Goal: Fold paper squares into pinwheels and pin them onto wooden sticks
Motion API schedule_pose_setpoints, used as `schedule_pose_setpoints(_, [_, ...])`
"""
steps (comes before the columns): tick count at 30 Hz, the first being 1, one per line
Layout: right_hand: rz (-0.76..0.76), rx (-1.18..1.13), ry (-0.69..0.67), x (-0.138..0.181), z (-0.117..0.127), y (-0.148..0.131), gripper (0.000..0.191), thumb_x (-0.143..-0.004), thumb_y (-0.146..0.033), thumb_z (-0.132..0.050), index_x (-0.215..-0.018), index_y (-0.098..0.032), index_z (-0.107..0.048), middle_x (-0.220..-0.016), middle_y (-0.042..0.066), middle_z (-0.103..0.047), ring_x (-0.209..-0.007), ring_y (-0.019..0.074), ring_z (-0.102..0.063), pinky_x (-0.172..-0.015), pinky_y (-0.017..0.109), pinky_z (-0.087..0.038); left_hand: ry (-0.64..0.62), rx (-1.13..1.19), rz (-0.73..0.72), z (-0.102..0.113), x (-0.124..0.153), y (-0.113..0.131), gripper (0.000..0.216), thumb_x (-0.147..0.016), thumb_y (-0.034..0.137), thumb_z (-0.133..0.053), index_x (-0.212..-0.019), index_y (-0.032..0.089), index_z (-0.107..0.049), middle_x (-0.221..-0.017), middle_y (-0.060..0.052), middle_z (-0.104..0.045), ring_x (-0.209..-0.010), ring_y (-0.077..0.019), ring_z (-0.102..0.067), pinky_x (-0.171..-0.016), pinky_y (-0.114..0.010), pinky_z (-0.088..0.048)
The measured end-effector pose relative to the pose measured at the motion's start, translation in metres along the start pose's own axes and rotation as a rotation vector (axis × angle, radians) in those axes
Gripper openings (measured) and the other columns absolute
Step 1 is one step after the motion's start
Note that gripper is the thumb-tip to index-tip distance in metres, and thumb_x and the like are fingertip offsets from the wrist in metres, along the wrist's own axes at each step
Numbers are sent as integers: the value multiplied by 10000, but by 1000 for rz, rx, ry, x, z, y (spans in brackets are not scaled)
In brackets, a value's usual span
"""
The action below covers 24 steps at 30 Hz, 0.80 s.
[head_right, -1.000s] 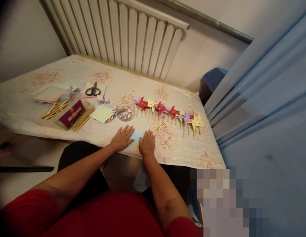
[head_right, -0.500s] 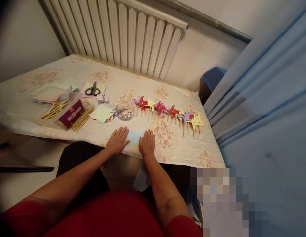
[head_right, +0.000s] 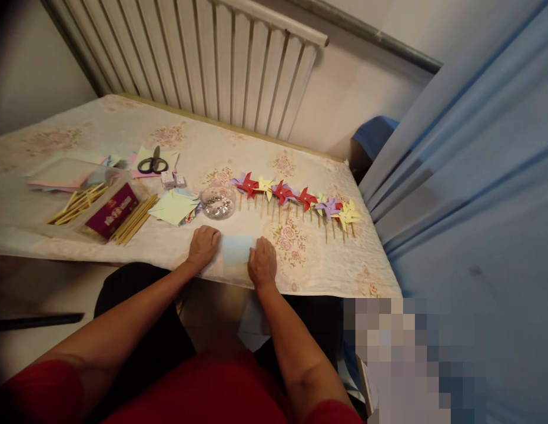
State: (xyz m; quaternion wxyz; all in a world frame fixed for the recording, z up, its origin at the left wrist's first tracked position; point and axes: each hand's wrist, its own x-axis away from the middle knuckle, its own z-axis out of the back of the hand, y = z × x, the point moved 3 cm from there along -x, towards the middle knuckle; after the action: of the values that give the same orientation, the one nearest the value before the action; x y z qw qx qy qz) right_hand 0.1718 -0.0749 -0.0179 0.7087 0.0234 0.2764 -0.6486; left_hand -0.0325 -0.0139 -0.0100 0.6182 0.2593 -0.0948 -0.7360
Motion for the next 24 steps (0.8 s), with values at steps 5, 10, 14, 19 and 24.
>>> schedule_pose_setpoints(5, [9, -5, 4, -2, 6, -3, 253, -976, -209, -420, -1135, -146, -605, -1091, 144, -636, -1038, 263, -522, -953, 435, -427, -46, 26, -65, -9, -21, 5, 310, -968, 277, -379, -845, 192, -651, -926, -130, -637, -964, -273, -552, -928, -420, -415])
schedule_pose_setpoints(10, [19, 13, 1, -2, 7, -4, 261, -982, -228, -439, -1174, -141, -592, -1144, 145, -618, -1063, 262, -495, -973, 430, -417, -91, 50, -142, -14, -33, 5, 343, -989, 280, -341, -830, 202, -636, -903, -117, -641, -944, -258, -562, -908, -394, -422])
schedule_pose_setpoints(14, [28, 11, 9, -2, 6, -3, 282, -992, -253, -441, -1203, -145, -594, -1179, 147, -617, -1103, 265, -497, -1000, 445, -408, -94, 30, -155, -13, -34, 7, 361, -994, 280, -321, -850, 189, -638, -908, -128, -644, -939, -264, -568, -888, -393, -427])
schedule_pose_setpoints(19, [29, 3, 13, -3, 6, -2, 264, -987, -256, -459, -1165, -152, -625, -1188, 146, -624, -1119, 265, -511, -1008, 450, -412, -177, -4, -149, -10, -37, 15, 374, -988, 297, -338, -860, 166, -664, -933, -147, -658, -938, -272, -581, -875, -401, -425])
schedule_pose_setpoints(24, [16, -31, 16, -5, 8, -2, 247, -978, -257, -475, -1126, -163, -649, -1178, 142, -634, -1113, 257, -524, -1017, 448, -412, -328, 33, -197, -8, -46, 15, 360, -969, 313, -380, -929, 138, -692, -989, -154, -693, -975, -282, -601, -876, -400, -420])
